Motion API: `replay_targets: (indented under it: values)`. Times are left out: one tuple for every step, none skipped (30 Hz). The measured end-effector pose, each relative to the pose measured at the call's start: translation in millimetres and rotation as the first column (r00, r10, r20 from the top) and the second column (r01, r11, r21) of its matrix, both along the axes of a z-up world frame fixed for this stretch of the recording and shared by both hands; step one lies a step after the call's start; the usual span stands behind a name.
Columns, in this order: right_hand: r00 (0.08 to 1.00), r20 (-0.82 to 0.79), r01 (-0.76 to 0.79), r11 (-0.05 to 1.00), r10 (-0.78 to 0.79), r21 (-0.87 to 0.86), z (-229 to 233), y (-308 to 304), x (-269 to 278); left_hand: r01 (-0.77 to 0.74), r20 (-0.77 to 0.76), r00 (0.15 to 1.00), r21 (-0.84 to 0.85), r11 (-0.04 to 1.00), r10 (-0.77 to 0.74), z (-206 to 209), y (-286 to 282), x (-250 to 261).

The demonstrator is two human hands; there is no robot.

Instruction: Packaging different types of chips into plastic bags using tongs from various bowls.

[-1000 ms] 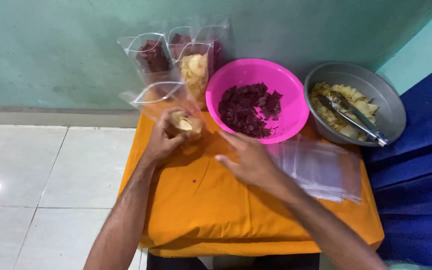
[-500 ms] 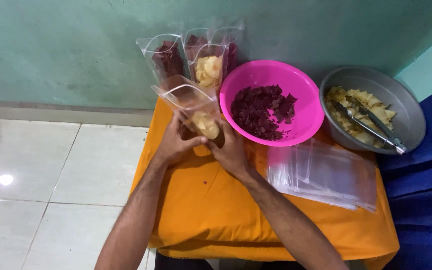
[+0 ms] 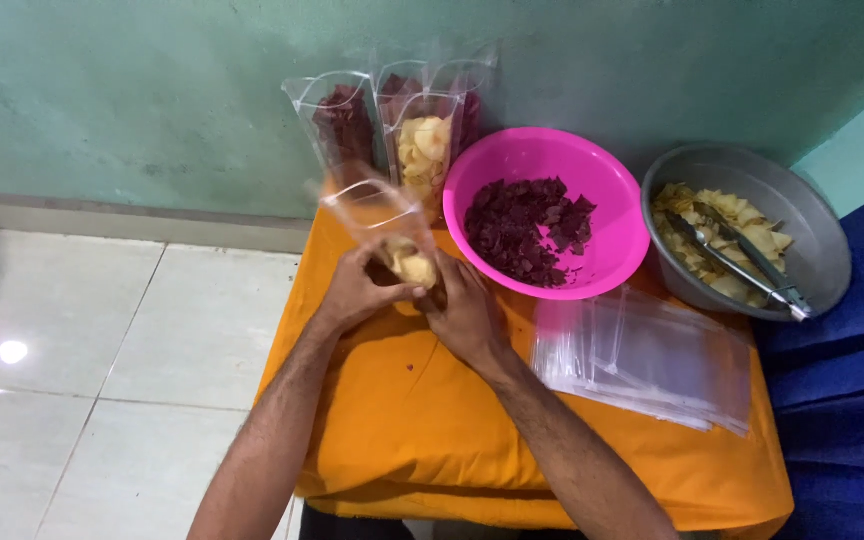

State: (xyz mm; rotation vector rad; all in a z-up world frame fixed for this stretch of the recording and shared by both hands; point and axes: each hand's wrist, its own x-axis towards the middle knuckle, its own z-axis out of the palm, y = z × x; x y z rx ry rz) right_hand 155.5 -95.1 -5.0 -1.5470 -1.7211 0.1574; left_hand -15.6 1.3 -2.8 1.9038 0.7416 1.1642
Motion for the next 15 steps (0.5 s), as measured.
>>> replay_targets:
  values:
    - [1.000, 0.001, 0.004, 1.000, -0.004, -0.001, -1.3, 2.6, -1.6, 0.004, 0.001, 1.000, -0.001, 1.000, -0.004, 8.5, -1.0, 0.9]
    - [1.000, -0.013, 0.026, 0.997, -0.025, 0.066, -2.8, 5.2, -3.2, 0.059, 0.046, 0.997, -0.085, 0.995, -0.056, 16.8, -2.0, 1.8]
    - [0.999, -0.027, 0.046, 0.990, -0.043, 0.135, -4.7, 9.0, -4.5, 0.116, 0.096, 0.990, -0.164, 0.980, -0.101, 24.5, -2.4, 2.7]
    - [0.999, -0.024, 0.047, 0.989, -0.044, 0.137, 1.0, 5.9, -2.8, 0.118, 0.099, 0.990, -0.162, 0.980, -0.102, 18.8, 0.5, 1.9]
    - [0.996, -0.087, -0.019, 0.995, 0.028, 0.097, 6.1, 1.8, -2.6, 0.177, 0.174, 0.975, -0.227, 0.958, -0.139, 12.9, 2.2, -0.3]
    - [0.984, -0.152, -0.088, 0.994, 0.097, 0.062, 11.4, -2.2, -2.4, 0.239, 0.250, 0.954, -0.286, 0.928, -0.168, 7.2, 4.0, -2.5]
    - [0.984, -0.153, -0.086, 0.994, 0.095, 0.062, 13.9, -2.8, -2.2, 0.241, 0.249, 0.953, -0.286, 0.927, -0.171, 12.8, 1.6, -3.6]
    - [0.972, -0.205, -0.108, 0.992, 0.118, 0.060, 16.6, -3.2, -1.9, 0.188, 0.182, 0.972, -0.238, 0.953, -0.146, 18.6, -0.7, -4.8]
    - [0.957, -0.253, -0.130, 0.990, 0.141, 0.061, 19.9, -2.1, -0.5, 0.137, 0.118, 0.986, -0.181, 0.974, -0.117, 25.0, -1.5, -4.8]
    - [0.958, -0.252, -0.128, 0.990, 0.140, 0.065, 23.3, -3.5, 0.5, 0.139, 0.119, 0.986, -0.177, 0.974, -0.119, 27.4, -3.9, -0.9]
    - [0.959, -0.259, -0.106, 0.994, 0.112, 0.040, 24.8, -7.1, -0.1, 0.189, 0.205, 0.969, -0.244, 0.951, -0.140, 27.7, -9.2, 1.0]
    - [0.960, -0.266, -0.083, 0.996, 0.084, 0.015, 26.2, -10.6, -0.7, 0.242, 0.291, 0.945, -0.304, 0.921, -0.152, 27.8, -14.4, 2.9]
    - [0.960, -0.266, -0.083, 0.996, 0.084, 0.016, 25.6, -9.9, -1.5, 0.242, 0.290, 0.945, -0.304, 0.922, -0.153, 12.8, -7.7, 4.9]
    - [0.953, -0.297, -0.067, 0.998, 0.064, -0.001, 25.1, -9.1, -2.4, 0.255, 0.377, 0.917, -0.299, 0.920, -0.132, -2.0, -0.8, 6.8]
    - [0.944, -0.326, -0.054, 0.998, 0.045, -0.019, 24.6, -8.4, -3.5, 0.265, 0.461, 0.881, -0.294, 0.918, -0.107, -16.9, 5.5, 8.1]
